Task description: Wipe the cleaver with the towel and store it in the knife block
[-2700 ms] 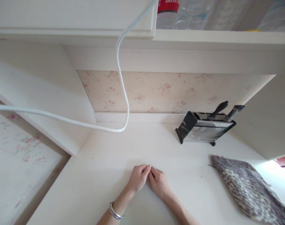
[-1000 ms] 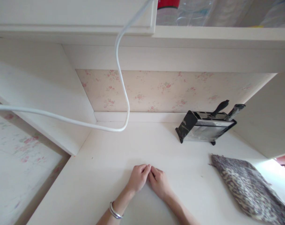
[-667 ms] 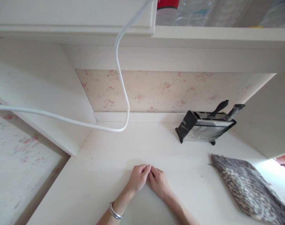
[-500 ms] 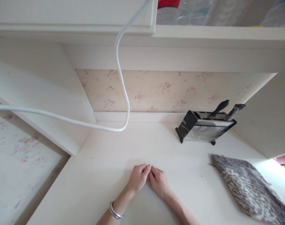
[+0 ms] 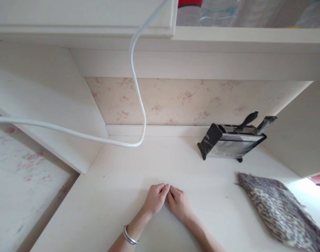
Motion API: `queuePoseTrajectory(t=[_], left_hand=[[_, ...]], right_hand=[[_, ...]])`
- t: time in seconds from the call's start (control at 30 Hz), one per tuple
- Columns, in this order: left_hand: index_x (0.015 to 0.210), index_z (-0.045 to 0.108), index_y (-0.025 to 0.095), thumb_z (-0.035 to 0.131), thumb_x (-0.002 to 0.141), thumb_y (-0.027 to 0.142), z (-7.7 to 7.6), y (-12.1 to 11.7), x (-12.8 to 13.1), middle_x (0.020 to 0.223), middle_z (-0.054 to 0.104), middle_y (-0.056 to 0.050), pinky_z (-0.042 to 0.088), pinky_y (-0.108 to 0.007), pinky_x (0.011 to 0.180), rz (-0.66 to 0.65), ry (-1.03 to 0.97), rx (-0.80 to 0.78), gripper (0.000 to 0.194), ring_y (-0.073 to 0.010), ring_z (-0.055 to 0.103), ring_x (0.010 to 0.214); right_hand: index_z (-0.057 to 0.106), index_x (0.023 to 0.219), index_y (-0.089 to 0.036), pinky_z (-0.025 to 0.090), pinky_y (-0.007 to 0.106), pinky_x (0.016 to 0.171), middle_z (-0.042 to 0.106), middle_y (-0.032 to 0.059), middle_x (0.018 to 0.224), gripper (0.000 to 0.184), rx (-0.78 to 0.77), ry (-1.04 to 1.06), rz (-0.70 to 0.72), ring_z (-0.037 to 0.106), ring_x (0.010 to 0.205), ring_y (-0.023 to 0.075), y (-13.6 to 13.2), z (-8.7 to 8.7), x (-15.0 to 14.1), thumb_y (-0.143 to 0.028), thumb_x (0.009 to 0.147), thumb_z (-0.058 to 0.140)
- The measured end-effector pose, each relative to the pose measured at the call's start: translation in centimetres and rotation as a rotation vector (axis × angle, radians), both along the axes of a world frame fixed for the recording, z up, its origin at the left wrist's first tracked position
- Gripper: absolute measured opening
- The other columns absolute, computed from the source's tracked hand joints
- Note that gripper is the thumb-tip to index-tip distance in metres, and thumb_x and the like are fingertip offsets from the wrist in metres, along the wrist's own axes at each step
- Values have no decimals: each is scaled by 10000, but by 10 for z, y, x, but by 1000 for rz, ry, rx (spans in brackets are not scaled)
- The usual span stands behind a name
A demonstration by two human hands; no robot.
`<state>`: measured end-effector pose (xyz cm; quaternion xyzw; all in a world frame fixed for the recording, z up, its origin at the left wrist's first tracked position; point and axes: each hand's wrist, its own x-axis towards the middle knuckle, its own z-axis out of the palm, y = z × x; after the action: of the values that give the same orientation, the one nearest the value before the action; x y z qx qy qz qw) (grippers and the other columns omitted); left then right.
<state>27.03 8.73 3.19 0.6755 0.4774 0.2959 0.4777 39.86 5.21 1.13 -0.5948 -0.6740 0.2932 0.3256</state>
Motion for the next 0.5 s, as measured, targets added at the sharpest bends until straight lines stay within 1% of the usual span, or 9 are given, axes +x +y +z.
queuePoseTrajectory(t=[0.23, 0.5], left_hand=[[565, 407, 186, 371, 905, 467, -1, 0, 0, 527, 360, 37, 238, -251, 515, 4, 3, 11, 443, -109, 338, 545], [556, 418, 189, 361, 898, 483, 2, 0, 0, 523, 357, 39, 249, -253, 518, 3, 11, 11, 454, -114, 343, 539]], right_hand=[[560, 807, -193, 384, 224, 629, 644, 32, 753, 295, -5, -4, -8, 583, 670, 146, 0, -1, 0, -311, 961, 338], [570, 814, -188, 386, 224, 626, 652, 42, 758, 298, 4, -17, -11, 585, 669, 149, 0, -1, 0, -304, 955, 335]])
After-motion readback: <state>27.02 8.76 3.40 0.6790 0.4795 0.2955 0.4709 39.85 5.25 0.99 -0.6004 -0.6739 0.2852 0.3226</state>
